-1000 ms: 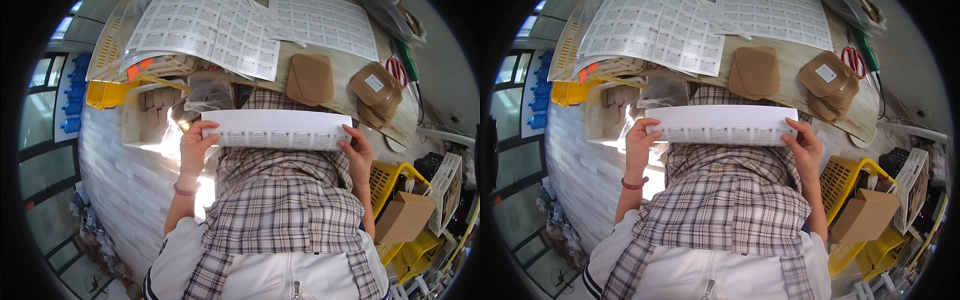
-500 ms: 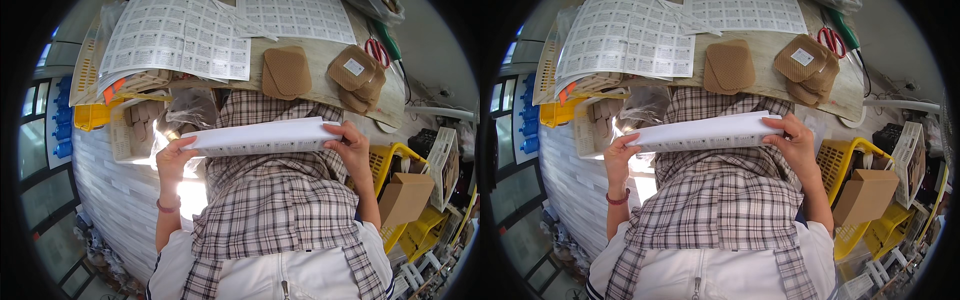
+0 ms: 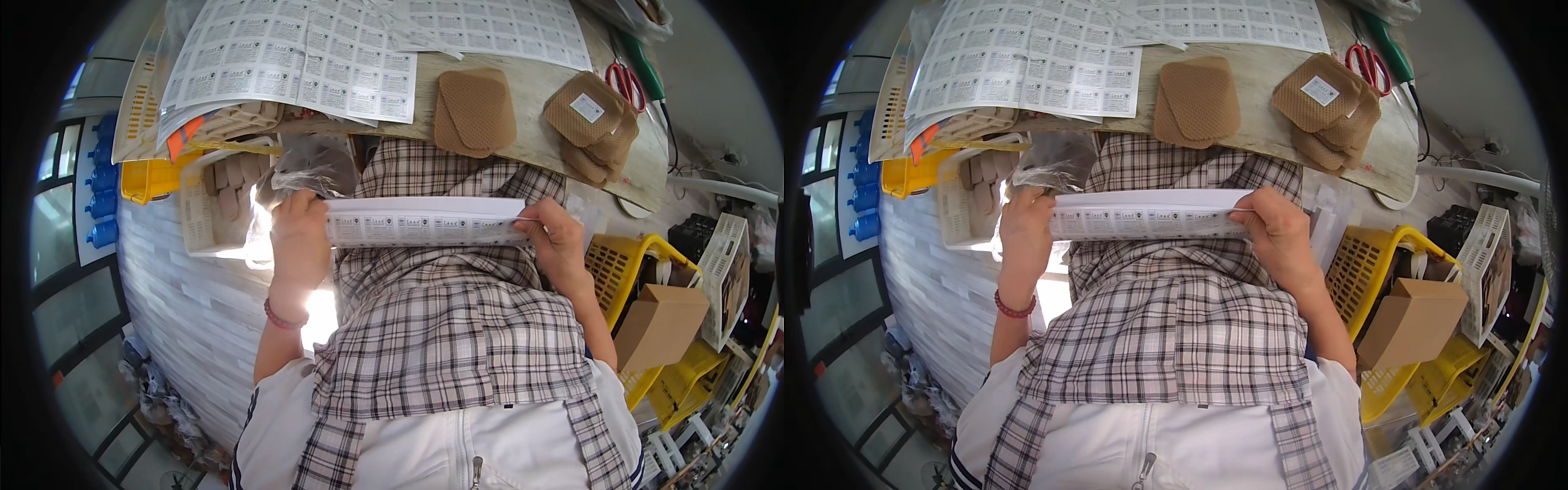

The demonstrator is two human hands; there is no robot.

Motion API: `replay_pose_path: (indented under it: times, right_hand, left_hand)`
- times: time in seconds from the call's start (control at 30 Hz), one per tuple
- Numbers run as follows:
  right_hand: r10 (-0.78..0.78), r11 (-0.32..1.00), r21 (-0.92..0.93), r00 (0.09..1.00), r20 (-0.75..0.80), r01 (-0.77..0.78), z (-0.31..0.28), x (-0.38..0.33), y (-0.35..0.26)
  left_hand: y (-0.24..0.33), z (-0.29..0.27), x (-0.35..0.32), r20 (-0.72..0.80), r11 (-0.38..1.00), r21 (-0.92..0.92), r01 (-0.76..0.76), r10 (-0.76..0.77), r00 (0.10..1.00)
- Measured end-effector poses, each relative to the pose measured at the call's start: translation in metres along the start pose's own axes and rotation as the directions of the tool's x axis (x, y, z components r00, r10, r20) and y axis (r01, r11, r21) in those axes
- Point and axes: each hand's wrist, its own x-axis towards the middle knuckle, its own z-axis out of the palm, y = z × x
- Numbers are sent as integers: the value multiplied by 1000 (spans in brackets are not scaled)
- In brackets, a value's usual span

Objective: The person places small brown pouches into a plastic bag and then removes them. They peel individual labels from a sheet and affix them to the pouches one by one, stacking the labeled pouches on the table.

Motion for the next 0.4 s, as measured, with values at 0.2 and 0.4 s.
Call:
replay_pose_path:
  times: [0.2,0.4]
  right_hand:
    - [-91,996,4,996,22,91,14,3,-3]
    - [160,985,53,981,107,-166,11,0,-5]
  left_hand:
    - [85,41,38,-127,835,-425,-349,327,936]
    - [90,68,45,29,807,-542,-237,300,954]
